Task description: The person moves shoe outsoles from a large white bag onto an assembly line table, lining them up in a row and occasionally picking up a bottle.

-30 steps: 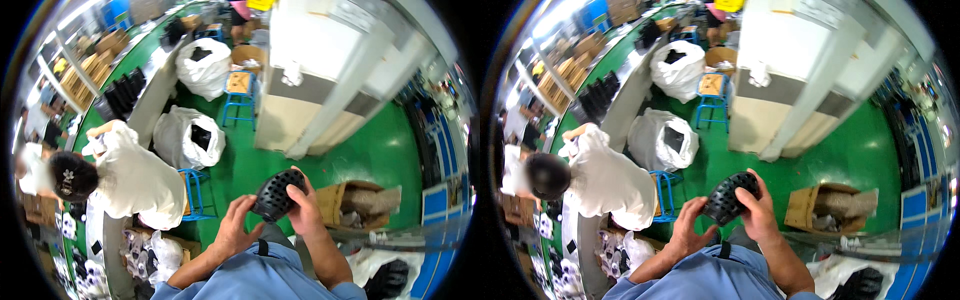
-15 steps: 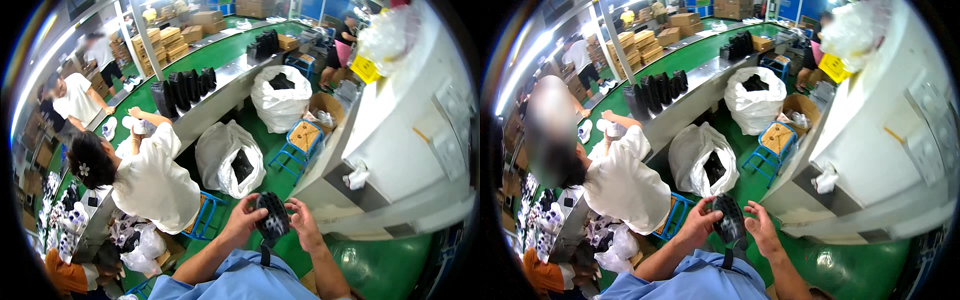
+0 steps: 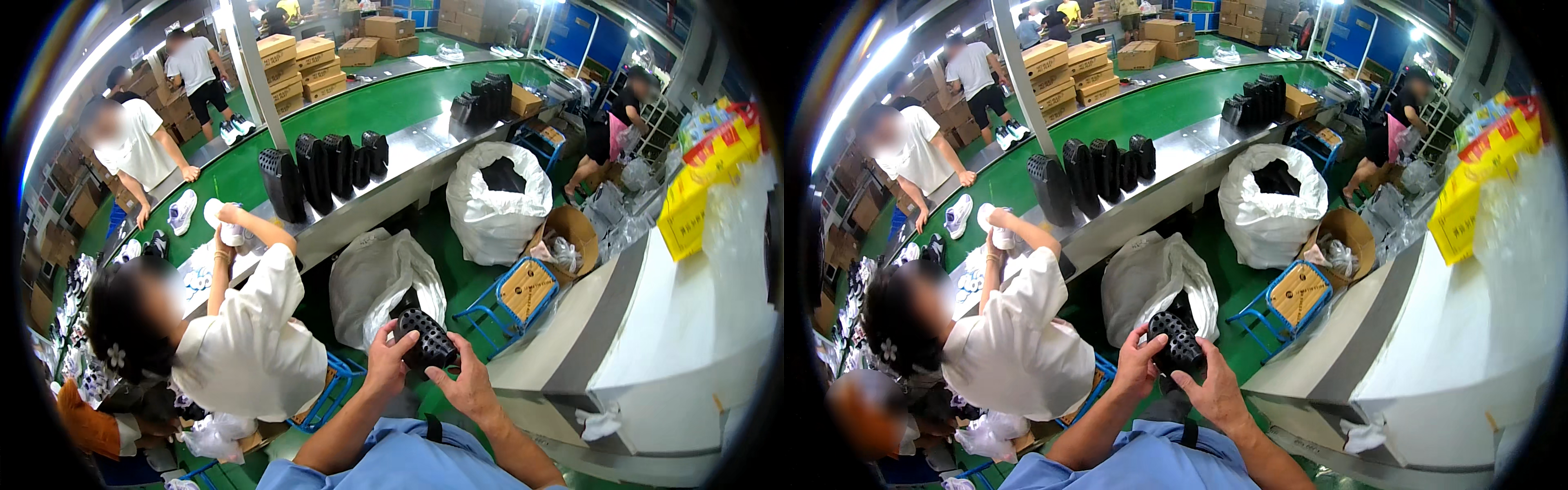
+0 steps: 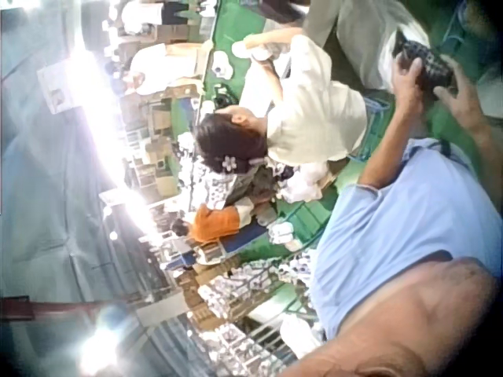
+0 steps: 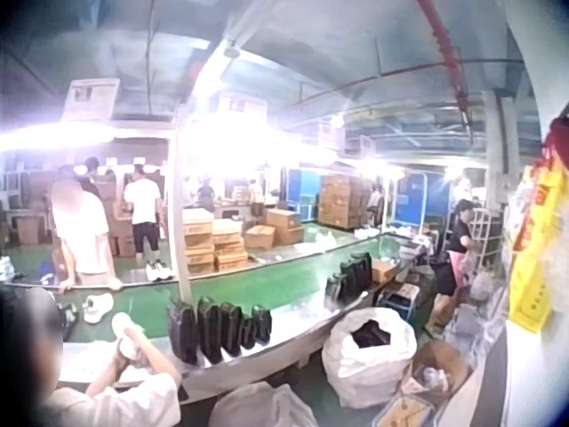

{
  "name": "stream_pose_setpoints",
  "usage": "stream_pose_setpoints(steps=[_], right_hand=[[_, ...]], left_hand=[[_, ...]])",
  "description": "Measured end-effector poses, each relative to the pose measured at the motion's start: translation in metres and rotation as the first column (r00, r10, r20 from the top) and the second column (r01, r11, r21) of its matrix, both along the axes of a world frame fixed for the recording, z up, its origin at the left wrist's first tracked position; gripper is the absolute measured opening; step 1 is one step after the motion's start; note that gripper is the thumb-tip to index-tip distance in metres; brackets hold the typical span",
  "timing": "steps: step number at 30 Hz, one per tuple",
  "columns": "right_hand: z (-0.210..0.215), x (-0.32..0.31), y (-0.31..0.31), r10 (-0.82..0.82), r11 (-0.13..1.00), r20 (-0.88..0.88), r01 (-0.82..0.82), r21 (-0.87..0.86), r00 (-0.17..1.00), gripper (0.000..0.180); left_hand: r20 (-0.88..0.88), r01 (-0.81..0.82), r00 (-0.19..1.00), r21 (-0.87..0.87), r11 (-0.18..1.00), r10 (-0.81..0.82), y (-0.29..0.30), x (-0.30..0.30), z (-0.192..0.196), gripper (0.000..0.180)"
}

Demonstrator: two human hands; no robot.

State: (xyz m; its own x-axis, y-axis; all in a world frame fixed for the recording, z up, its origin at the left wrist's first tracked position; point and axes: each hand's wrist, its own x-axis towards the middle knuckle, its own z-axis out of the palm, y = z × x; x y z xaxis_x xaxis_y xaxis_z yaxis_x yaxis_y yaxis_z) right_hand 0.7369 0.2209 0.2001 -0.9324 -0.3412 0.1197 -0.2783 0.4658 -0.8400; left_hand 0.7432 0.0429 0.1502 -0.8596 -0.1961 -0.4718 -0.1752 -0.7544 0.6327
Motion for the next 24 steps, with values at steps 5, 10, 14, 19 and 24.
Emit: stream_pose_setpoints(steps=[5, 10, 14, 19, 24], right_hand=[[-0.004, -0.070, -0.033, 0.067, 0.997, 0.202, -0.059, -0.049, 0.977, 0.069], [-0.002, -0.127, -0.071, 0.187, 0.980, 0.295, -0.157, -0.125, 0.937, 0.068], [0.006, -0.174, -0.100, 0.298, 0.955, 0.392, -0.268, -0.131, 0.870, 0.070], [-0.017, -0.237, -0.118, 0.377, 0.916, 0.394, -0.400, -0.024, 0.838, 0.074], [-0.033, -0.293, -0.113, 0.464, 0.877, 0.440, -0.469, -0.104, 0.769, 0.076]], left_hand=[[0.040, -0.122, 0.992, 0.075, 0.990, 0.119, -0.027, -0.058, 0.006, 0.071], [0.073, -0.213, 0.974, -0.004, 0.977, 0.212, -0.061, -0.094, 0.007, 0.069], [0.061, -0.316, 0.947, -0.007, 0.949, 0.315, -0.082, -0.117, 0.000, 0.067], [0.063, -0.433, 0.898, -0.050, 0.900, 0.435, -0.089, -0.157, -0.005, 0.064], [0.122, -0.477, 0.866, -0.091, 0.874, 0.485, -0.078, -0.193, -0.012, 0.069]])
